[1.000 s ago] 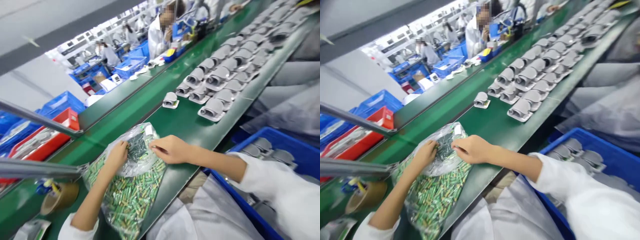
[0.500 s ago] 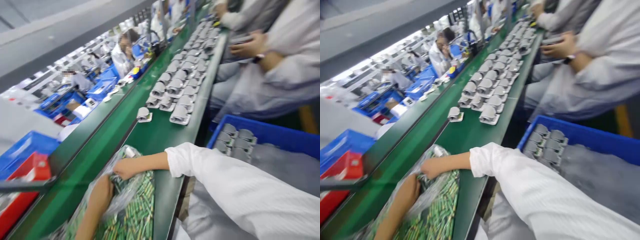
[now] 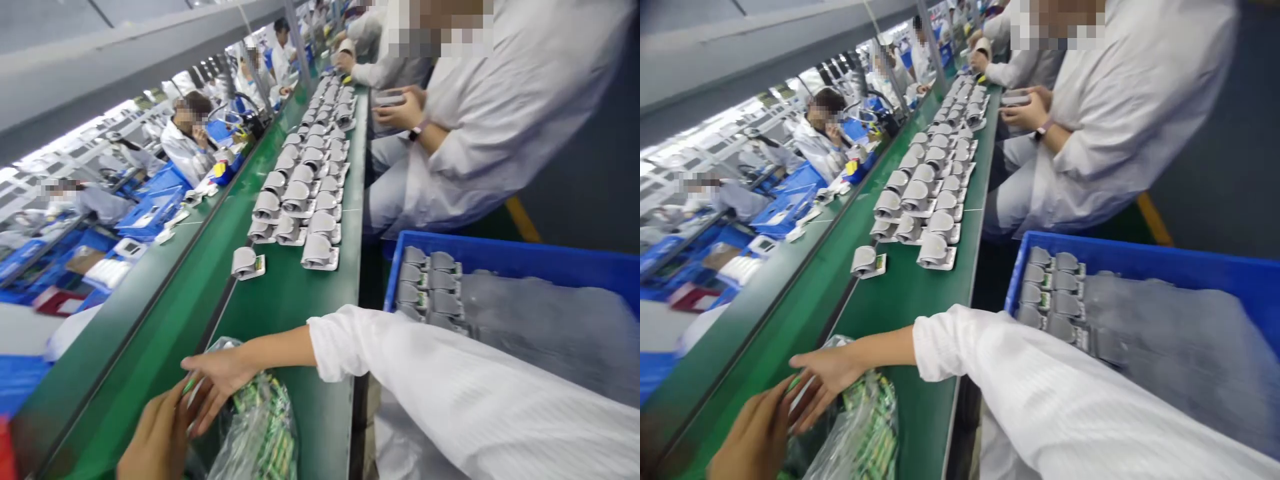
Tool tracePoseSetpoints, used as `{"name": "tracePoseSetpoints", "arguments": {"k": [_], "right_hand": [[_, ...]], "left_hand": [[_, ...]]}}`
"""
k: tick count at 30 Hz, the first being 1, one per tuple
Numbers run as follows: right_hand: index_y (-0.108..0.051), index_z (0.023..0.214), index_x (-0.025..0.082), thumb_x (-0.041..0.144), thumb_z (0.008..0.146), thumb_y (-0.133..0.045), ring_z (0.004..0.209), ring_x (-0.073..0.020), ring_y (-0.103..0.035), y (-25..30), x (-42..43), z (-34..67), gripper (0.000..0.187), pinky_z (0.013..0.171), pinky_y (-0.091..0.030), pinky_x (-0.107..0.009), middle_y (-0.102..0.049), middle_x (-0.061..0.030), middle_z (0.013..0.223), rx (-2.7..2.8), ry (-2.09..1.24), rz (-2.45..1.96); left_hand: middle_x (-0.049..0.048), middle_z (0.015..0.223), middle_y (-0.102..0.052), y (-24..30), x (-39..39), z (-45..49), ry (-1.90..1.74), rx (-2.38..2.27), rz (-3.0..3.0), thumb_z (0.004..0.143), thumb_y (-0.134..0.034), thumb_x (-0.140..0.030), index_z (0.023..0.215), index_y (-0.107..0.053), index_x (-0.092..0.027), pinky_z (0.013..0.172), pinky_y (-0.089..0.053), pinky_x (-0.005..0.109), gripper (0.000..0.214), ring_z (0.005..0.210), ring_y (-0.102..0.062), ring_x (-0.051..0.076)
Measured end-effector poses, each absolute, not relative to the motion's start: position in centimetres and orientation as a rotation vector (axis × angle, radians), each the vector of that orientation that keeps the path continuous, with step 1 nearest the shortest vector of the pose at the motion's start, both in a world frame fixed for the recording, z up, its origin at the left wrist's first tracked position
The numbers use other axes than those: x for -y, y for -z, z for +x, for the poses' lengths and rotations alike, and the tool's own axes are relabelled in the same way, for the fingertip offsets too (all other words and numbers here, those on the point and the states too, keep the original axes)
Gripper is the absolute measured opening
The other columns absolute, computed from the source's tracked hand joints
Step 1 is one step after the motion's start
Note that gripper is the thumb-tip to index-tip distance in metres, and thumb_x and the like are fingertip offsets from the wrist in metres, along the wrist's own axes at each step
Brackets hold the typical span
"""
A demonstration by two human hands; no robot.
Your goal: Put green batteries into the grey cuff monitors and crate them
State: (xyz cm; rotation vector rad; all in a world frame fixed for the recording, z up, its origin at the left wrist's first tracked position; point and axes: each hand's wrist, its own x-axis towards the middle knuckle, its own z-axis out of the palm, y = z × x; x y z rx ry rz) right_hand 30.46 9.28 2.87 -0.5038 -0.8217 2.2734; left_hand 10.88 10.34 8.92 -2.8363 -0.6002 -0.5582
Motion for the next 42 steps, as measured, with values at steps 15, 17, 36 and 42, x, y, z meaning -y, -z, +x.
{"name": "tracePoseSetpoints", "arguments": {"k": [15, 17, 36, 42], "right_hand": [[-0.031, 0.073, 0.025, 0.028, 0.094, -0.054, 0.041, -0.0055, -0.014, -2.1, -8.8, 31.3, 0.031, 0.037, -0.017, -0.013, -0.025, 0.0125, 0.052, 0.43, -1.907, -0.61], [-0.029, 0.072, 0.026, 0.029, 0.092, -0.054, 0.042, -0.0066, -0.017, -2.2, -8.8, 31.0, 0.032, 0.039, -0.02, -0.015, -0.024, 0.012, 0.05, 0.518, -1.824, -0.719], [-0.073, 0.116, 0.009, 0.016, 0.099, -0.06, 0.094, -0.0282, -0.072, -2.9, -3.2, 30.2, 0.022, 0.079, -0.048, -0.034, -0.07, -0.0205, 0.121, 2.452, -0.422, -1.457], [-0.072, 0.108, 0.017, 0.019, 0.1, -0.062, 0.084, -0.0193, -0.067, -3.2, -4.3, 31.6, 0.013, 0.074, -0.041, -0.028, -0.075, -0.0076, 0.102, 2.16, -0.634, -1.372]], "left_hand": [[0.0301, 0.139, -0.067, -9.1, -15.4, 37.2, -0.121, 1.603, -2.82, 0.094, -0.053, -0.08, 0.132, -0.063, -0.009, 0.095, -0.052, 0.042, 0.082, 0.128, -0.067, 0.042], [0.0302, 0.134, -0.07, -8.1, -16.4, 38.6, -0.205, 1.688, -2.872, 0.092, -0.058, -0.078, 0.125, -0.066, -0.008, 0.09, -0.054, 0.04, 0.077, 0.122, -0.071, 0.042], [0.0036, 0.1, -0.066, -4.3, -11.6, 10.5, 2.447, 2.549, -2.597, 0.066, -0.092, -0.057, 0.118, -0.057, -0.022, 0.065, -0.055, 0.026, 0.072, 0.079, -0.065, 0.016], [0.0017, 0.103, -0.067, -1.9, -11.3, 10.1, 2.523, 2.272, -2.748, 0.07, -0.09, -0.048, 0.121, -0.061, -0.024, 0.074, -0.052, 0.025, 0.064, 0.085, -0.064, 0.016]]}}
